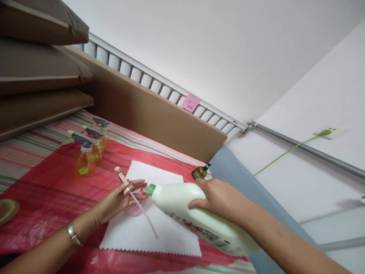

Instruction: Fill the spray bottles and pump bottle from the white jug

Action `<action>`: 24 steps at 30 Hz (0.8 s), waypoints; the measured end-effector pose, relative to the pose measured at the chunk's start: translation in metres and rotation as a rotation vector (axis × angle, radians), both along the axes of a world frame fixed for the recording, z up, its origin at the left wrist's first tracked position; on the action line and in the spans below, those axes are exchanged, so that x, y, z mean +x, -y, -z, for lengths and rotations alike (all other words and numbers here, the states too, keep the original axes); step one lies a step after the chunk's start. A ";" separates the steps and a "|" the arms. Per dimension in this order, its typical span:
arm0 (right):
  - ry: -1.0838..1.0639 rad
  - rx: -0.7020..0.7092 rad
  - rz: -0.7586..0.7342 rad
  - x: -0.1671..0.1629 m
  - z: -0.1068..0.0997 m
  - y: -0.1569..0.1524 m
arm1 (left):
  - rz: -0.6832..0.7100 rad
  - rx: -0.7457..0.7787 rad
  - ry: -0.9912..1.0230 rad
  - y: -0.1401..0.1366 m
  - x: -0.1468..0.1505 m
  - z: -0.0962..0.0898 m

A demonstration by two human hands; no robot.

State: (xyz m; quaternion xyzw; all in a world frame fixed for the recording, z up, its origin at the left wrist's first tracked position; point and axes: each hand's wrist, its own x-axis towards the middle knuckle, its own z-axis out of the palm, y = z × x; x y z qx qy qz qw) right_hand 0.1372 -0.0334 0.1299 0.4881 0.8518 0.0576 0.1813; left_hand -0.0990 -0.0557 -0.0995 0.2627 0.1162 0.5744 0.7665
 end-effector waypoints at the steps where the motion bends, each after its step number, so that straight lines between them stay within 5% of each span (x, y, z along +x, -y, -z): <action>1: -0.001 -0.001 -0.001 0.000 0.000 0.000 | -0.001 0.000 -0.001 0.000 0.000 0.000; 24: -0.010 -0.006 0.001 -0.002 -0.001 0.000 | 0.002 0.019 -0.017 -0.001 0.000 0.000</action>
